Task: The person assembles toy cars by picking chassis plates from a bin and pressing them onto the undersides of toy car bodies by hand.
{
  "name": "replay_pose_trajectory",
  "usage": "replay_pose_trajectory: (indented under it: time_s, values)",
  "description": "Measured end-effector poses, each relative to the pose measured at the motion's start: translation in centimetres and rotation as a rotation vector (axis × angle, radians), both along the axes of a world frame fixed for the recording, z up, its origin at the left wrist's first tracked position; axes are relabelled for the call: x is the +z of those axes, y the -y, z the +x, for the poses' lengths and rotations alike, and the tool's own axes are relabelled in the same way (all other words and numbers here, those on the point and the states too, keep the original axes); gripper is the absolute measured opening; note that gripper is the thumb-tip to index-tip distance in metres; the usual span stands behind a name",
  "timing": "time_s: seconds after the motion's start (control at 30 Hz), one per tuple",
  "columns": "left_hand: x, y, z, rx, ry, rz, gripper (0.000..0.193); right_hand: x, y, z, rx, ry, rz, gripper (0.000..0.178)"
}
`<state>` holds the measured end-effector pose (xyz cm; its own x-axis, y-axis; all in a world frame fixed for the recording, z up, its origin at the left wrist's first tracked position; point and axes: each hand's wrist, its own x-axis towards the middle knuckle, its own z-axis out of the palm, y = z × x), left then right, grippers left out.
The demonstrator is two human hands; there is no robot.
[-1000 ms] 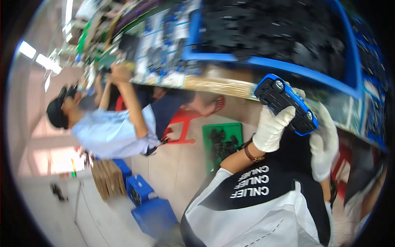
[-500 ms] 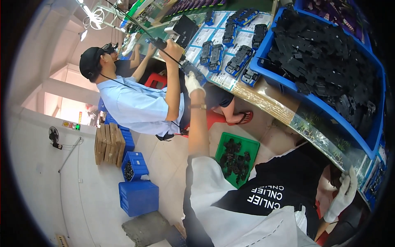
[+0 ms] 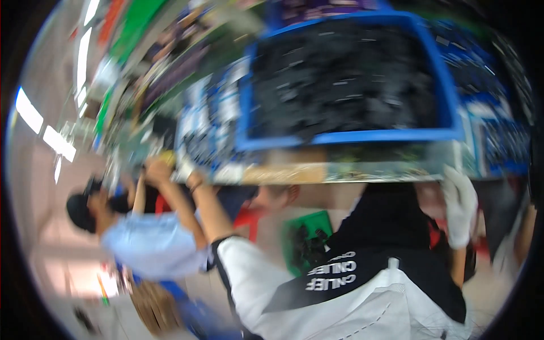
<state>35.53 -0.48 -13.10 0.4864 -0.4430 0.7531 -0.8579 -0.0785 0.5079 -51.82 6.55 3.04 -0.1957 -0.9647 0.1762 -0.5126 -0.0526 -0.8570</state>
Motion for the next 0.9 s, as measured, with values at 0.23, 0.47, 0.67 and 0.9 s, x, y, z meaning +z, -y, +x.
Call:
replay_pose_trajectory:
  time_s: [0.23,0.47,0.67,0.9]
  values:
    - [10.9,3.9,-18.9,0.268,-0.608,-0.113,0.051,-0.1,-1.2,-6.0,-0.408,-0.272,-0.174,0.027]
    - [18.7,-0.2,-45.9,-0.019,-0.280,-0.249,0.040,-4.5,1.1,-12.2,-0.575,-0.518,0.016,0.032]
    - [14.2,-5.3,-62.4,-1.060,-0.599,0.246,0.033,-3.8,0.6,-12.9,-0.449,-0.286,-0.309,0.025]
    - [15.3,-4.4,-75.3,-1.748,-1.945,0.674,0.077,1.8,-1.5,-9.8,-0.158,0.077,-0.310,0.028]
